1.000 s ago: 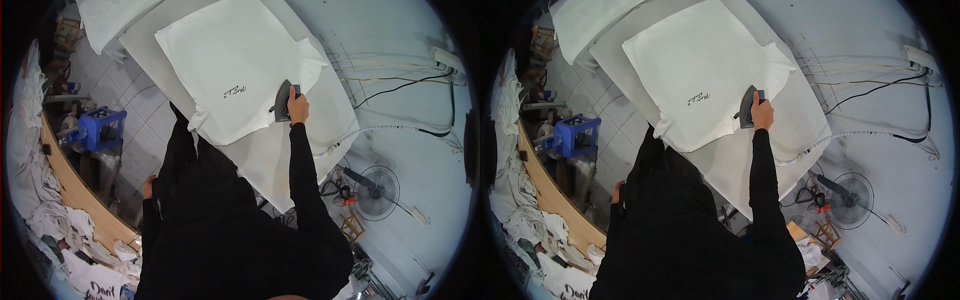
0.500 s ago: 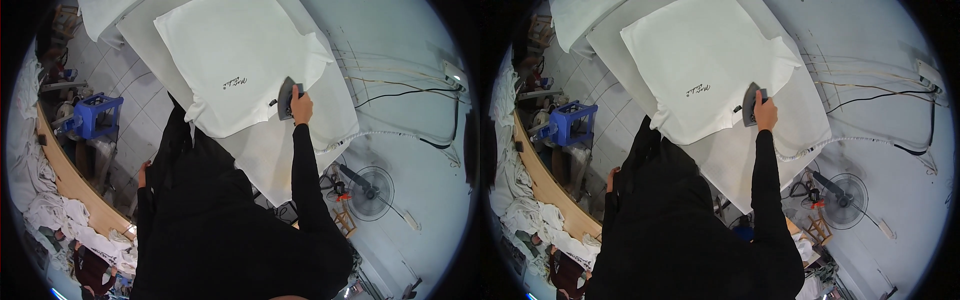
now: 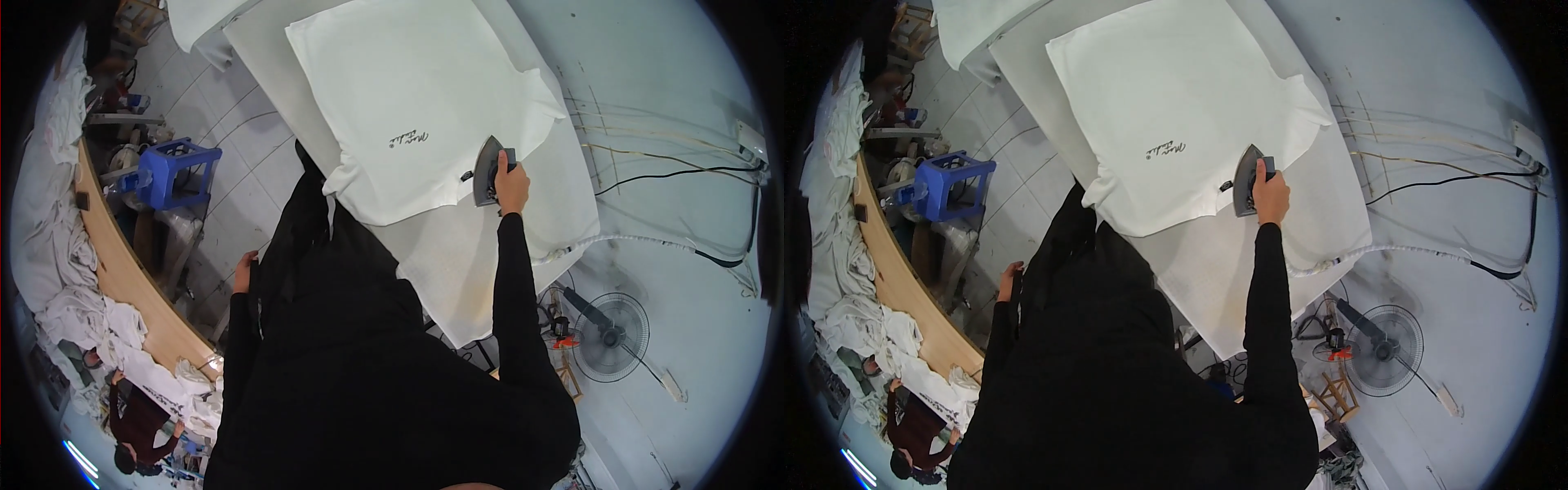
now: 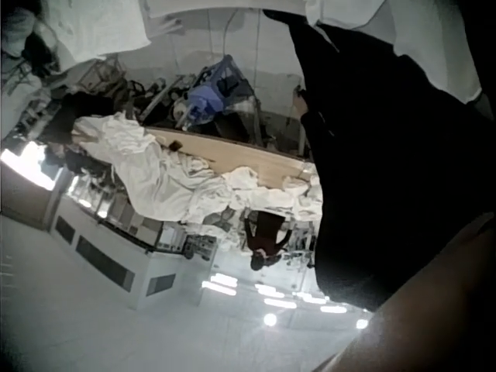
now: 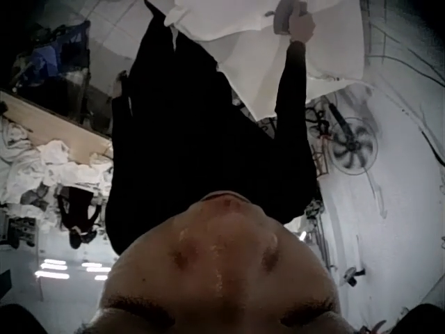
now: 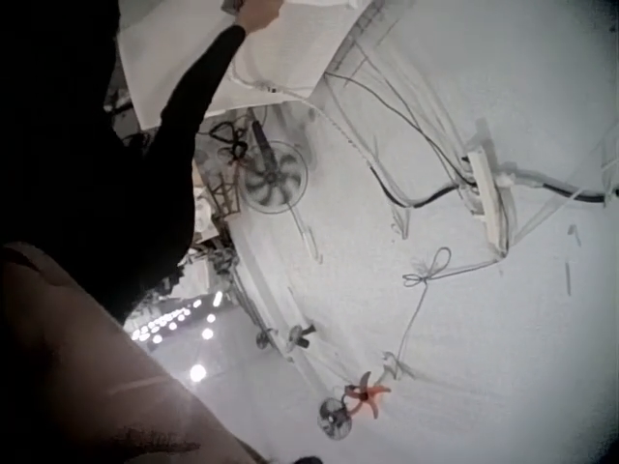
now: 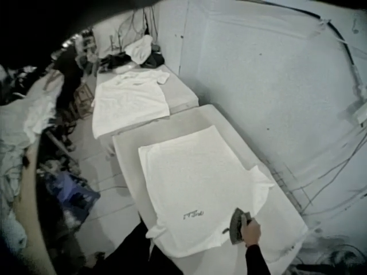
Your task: Ironing and smoothing a white t-shirt on a specialized industrial ironing board in a garment factory.
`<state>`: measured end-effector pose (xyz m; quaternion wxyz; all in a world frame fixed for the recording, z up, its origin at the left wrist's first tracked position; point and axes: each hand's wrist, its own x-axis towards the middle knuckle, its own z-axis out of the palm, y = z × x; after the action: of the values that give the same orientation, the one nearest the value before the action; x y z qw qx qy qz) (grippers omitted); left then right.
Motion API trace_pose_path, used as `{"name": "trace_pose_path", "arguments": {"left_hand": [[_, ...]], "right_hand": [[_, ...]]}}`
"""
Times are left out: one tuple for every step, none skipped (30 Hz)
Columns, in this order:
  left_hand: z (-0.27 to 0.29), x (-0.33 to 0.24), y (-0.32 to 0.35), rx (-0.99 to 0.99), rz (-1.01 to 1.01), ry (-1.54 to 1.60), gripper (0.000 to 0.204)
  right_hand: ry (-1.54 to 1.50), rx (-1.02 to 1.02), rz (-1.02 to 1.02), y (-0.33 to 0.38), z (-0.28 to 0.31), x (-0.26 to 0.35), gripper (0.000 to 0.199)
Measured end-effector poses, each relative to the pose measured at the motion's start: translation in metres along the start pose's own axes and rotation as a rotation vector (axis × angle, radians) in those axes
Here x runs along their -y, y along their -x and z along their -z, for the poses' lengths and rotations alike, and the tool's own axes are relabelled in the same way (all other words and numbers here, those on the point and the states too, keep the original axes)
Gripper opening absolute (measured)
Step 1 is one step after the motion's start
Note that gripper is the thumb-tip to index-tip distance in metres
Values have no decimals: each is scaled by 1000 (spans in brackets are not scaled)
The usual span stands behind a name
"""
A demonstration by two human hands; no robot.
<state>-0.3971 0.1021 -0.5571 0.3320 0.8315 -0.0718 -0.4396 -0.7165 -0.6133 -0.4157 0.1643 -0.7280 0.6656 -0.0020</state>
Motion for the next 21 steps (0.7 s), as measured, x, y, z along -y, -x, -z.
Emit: {"name": "trace_pose_path", "arguments": {"left_hand": [[-4,1,0,-10,4,-10,38],[-6,3,2,-19,7,-18,38],[-4,6,6,-18,11,-18,38],[-1,13,7,2,11,2,38],[-2,16,5,26,9,28,37],[-4,20,6,31,4,32,37],[-3,23,9,23,21,38,36],[-4,25,9,15,39,43,35],[-10,27,8,16,37,49,35],[-12,30,10,-7,40,96,35],[-13,34,11,-31,44,144,35],[-9,38,13,-26,43,143,35],[0,46,14,20,31,193,38],[-2,47,11,77,17,256,40],[-3,49,11,80,14,258,40],[-7,46,11,79,1,224,40],[-5,46,15,69,-7,180,40],[-8,45,16,64,-5,180,40],[-5,49,22,18,23,217,39],[-3,48,24,-26,45,265,38],[-2,48,27,-39,50,262,38]], "right_hand": [[39,21,39,3,4,1,80],[32,42,4,3,6,5,79],[34,45,4,5,5,11,79],[-10,10,-76,2,5,11,79],[-51,-32,-153,-1,4,9,79],[-64,-42,-149,-2,4,5,79],[-39,-17,-108,3,2,6,78],[-13,8,-67,9,1,6,78],[6,57,1,9,5,5,77],[8,55,-4,8,6,3,77],[27,48,17,4,8,3,77],[46,41,39,4,10,1,77],[36,46,38,3,6,1,77],[12,24,6,4,4,-1,78],[-13,3,-27,5,1,-3,78],[-31,-24,-55,4,0,-3,79],[7,11,-12,8,-3,-4,80],[5,15,-9,7,-3,-4,80],[39,51,56,11,-3,-3,80],[77,77,126,8,-5,-4,81],[95,24,131,7,-4,-8,82]]}}
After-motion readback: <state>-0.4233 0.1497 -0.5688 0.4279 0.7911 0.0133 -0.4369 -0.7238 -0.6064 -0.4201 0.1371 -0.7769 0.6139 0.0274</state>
